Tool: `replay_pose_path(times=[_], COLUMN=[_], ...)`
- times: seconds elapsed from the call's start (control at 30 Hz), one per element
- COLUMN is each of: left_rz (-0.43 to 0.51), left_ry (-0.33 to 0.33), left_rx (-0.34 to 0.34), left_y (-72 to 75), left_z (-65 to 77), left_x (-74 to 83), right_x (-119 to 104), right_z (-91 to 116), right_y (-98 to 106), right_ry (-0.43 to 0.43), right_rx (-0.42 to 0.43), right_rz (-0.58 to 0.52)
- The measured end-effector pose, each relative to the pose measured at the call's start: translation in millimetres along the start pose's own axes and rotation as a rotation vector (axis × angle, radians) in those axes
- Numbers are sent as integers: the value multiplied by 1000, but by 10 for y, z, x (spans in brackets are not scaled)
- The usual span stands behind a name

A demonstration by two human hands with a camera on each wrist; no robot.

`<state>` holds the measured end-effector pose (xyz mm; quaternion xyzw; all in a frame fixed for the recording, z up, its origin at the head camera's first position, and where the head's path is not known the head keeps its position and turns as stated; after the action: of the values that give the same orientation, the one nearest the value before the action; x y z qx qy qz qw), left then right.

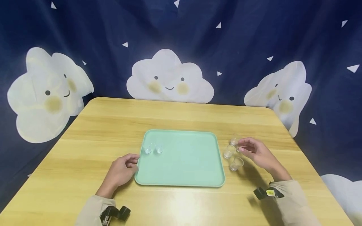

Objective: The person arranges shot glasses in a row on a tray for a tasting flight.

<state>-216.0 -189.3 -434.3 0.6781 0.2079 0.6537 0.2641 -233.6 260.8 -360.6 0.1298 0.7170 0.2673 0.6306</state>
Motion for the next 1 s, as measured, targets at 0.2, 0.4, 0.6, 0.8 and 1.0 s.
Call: replay_pose_path(times=[0.2,0.4,0.6,0.8,1.0], left_rz=[1,0,-6,-6,-7], left_ry=[-2,3,6,0,4], left_rx=[-2,2,2,1,0], left_y=[-7,-17,-20,-14,-15], left_z=[-20,-22,-26,-21,7], left_x=[10,-3,-12,-4,-25], right_x=[101,224,307,384,369], right_z=[74,112,143,151,183], right_y=[-13,-100,-184,-242,-327], right_ry=[-17,-79,-106,-149,-94], right_rx=[-50,-143,-219,-272,-346], right_rz=[10,-29,-55,-76,-103])
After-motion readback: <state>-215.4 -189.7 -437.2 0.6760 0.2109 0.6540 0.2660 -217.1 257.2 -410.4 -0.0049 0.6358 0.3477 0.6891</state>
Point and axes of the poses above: each hand's wrist, its own z-axis away from the middle knuckle, its own y-axis out of the back of the hand, x = y × z, the point moved 10 cm from there along -z, towards the middle knuckle, and after that the axes turned 5 degrees about -y, right-handed, at the moved point
